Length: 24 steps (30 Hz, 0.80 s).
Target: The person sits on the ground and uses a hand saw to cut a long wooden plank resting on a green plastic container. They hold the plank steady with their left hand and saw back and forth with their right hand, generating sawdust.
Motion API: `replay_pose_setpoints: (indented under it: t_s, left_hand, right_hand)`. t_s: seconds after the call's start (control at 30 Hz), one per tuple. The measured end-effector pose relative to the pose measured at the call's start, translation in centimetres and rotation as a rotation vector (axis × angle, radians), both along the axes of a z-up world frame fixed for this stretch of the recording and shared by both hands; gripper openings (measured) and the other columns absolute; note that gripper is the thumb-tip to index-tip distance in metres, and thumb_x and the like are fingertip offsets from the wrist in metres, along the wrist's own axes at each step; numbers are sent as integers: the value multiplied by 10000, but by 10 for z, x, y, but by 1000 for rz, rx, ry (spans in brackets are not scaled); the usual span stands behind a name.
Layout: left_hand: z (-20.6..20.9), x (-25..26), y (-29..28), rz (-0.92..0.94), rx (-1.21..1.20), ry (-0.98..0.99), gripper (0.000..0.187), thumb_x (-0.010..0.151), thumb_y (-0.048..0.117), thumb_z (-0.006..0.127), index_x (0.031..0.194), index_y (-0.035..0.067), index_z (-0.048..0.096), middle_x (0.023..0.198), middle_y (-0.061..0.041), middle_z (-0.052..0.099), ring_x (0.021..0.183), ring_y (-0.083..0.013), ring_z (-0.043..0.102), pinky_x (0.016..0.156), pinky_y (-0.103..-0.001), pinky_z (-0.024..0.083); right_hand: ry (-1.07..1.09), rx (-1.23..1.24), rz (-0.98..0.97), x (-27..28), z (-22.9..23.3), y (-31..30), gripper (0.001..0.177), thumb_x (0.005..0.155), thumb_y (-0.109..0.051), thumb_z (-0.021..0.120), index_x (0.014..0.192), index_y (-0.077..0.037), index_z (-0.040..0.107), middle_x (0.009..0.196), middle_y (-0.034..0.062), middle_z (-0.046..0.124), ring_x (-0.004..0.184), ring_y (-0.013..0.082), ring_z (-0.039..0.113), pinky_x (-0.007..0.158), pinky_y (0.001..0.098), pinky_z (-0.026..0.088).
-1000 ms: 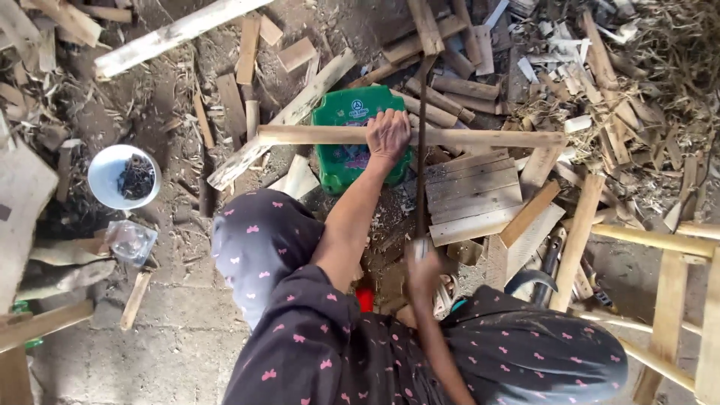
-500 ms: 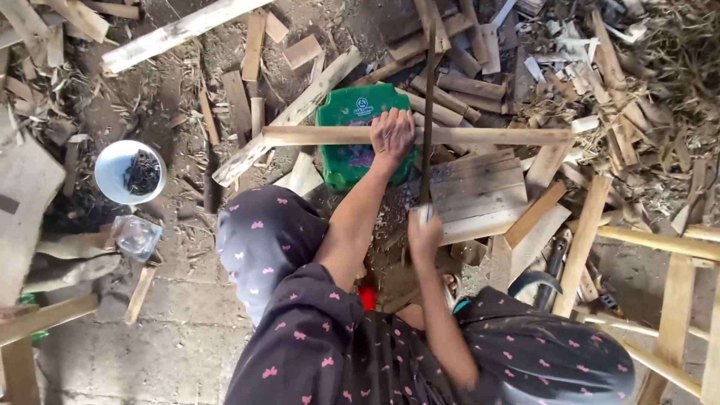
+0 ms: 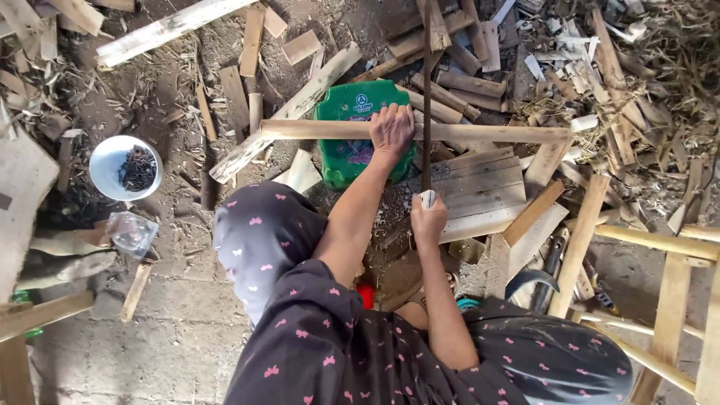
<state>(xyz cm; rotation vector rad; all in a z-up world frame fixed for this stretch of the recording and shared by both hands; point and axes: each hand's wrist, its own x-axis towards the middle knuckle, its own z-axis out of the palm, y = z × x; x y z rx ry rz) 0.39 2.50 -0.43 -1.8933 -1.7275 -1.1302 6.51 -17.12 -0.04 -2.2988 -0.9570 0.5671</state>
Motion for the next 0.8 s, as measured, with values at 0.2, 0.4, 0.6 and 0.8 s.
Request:
replay_pose_setpoints:
  t_s: [0.2,0.4,0.6,0.8]
  left_hand:
    - [18,-3,-3,16,-6,24,288,825,258,500,550,175,486,563,-24,452,545,-218,515,522,-347,378]
    - [9,-2,-4,-15,-6,-13,311,833,270,483,541,163,492,556,-30,458,537,-220,524,509,-335,385]
    - [14,-1,0,43,-36,-23,321,838,262,484,532,166,495,547,-30,438,513,-221,485,503,-342,352]
    - [0,-2,2,-16,-88,-5,294,833,296,470,569,177,517,571,-16,484,567,-224,534,539,-377,388]
  right_hand:
    - [154,-162,-179,-39,53,-105,402,716,-417,702,1051,-196,685,942,137,682,964,317,623,823,392,506]
    - [13,65,-33,-10,8,-12,284,767,-267,701,882,-14,639,736,175,643,726,379,647,636,461,484]
    - [169,27,-99,-32,42,-130,284,746,-261,731,865,-14,659,664,193,628,610,267,604,582,374,471]
    - [262,-166,-239,-39,87,-103,371,754,-286,696,1106,-174,664,941,216,672,923,362,636,772,407,510]
